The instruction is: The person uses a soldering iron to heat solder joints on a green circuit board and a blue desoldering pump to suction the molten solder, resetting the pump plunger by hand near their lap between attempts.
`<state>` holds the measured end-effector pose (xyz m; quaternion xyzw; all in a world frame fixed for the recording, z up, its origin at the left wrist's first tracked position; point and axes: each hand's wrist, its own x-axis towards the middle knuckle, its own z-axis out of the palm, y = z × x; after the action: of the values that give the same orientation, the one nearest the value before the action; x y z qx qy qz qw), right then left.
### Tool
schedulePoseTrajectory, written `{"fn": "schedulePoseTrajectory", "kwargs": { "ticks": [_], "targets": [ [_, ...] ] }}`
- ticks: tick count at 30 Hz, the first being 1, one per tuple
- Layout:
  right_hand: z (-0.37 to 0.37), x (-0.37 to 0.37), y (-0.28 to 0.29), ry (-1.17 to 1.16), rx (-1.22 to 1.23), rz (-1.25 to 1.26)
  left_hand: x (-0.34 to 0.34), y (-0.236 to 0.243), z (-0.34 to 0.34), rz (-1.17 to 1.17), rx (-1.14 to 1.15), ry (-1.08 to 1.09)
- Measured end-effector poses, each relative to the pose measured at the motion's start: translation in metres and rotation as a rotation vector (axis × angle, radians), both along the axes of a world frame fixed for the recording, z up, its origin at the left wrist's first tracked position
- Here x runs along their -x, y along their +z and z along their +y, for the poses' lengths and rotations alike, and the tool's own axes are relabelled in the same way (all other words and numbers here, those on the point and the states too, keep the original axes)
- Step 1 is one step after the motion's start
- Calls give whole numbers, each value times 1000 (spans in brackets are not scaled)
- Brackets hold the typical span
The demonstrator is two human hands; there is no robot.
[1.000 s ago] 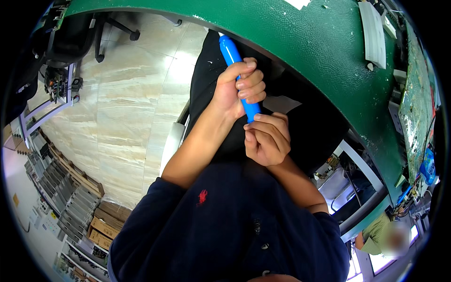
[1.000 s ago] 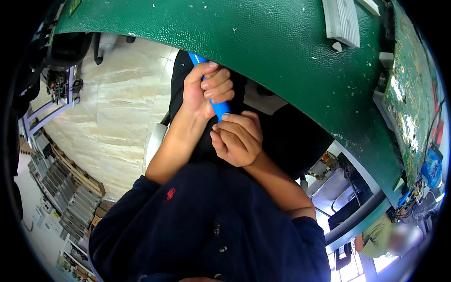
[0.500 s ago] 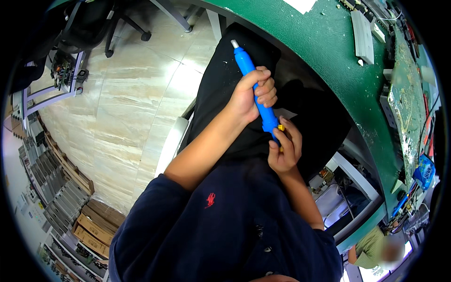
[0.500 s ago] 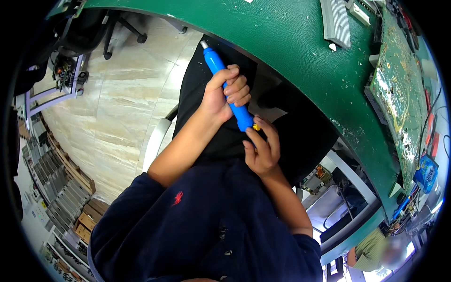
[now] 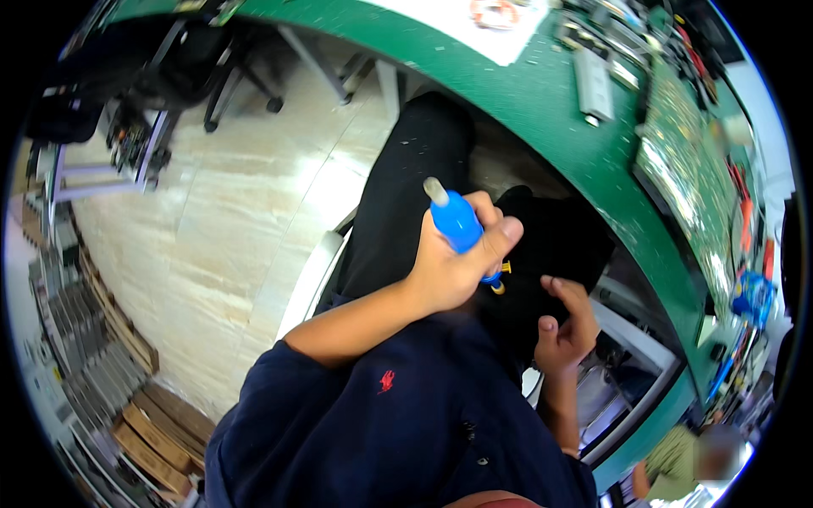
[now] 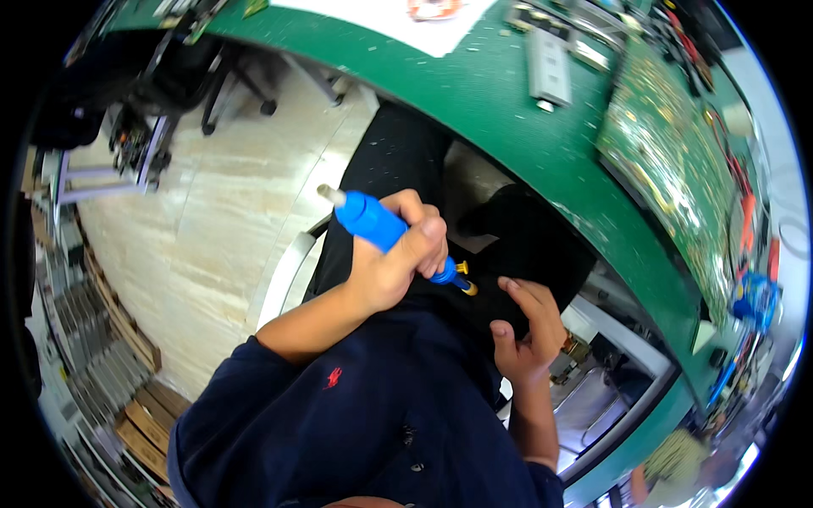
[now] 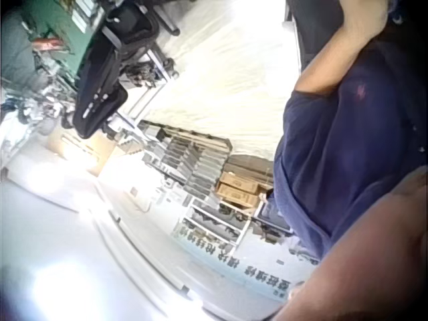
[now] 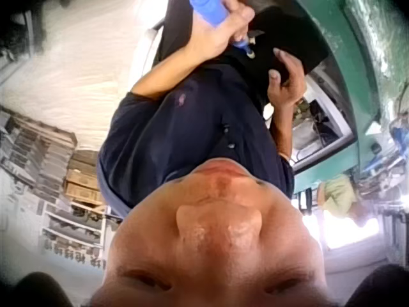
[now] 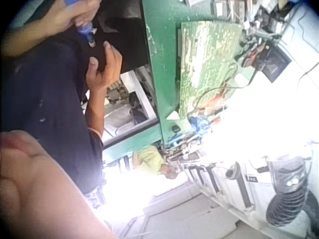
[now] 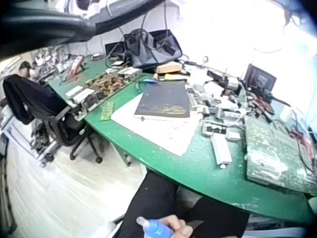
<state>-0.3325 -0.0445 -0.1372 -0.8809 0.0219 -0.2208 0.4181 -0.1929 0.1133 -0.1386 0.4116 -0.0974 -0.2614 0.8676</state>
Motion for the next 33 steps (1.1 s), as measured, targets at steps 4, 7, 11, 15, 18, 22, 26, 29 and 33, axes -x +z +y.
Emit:
{"fn": "schedulePoseTrajectory", "kwargs": {
  "ticks": [4,7,11,15,18,22,26,29,33],
  "targets": [
    [-1,-40,86,19,65,-184,-1,35,-21,-547,-254,-113],
    [-17,-60,121,92,71,-178,-3,60,-45,-831,-250,-265],
    [-34,-51,119,62,103,-225,-5,79,-47,-921,-451,-341],
    [-37,-35,110,-2,-21,-104,-11,90,-37,-1079,-724,-420],
    [-47,-39,98,172,37,-11,-15,87,-32,-1189,-837,-492],
    [-39,-43,85,212,62,-37,-21,91,-31,-1284,-922,-567],
    [-35,-44,62,141,-55,-180,-19,90,-32,-1302,-956,-574],
    [-31,-43,50,57,-85,-253,-18,83,-34,-1309,-951,-555],
    [-33,-41,48,43,-16,-261,-15,77,-38,-1294,-962,-533]
  ]
}}
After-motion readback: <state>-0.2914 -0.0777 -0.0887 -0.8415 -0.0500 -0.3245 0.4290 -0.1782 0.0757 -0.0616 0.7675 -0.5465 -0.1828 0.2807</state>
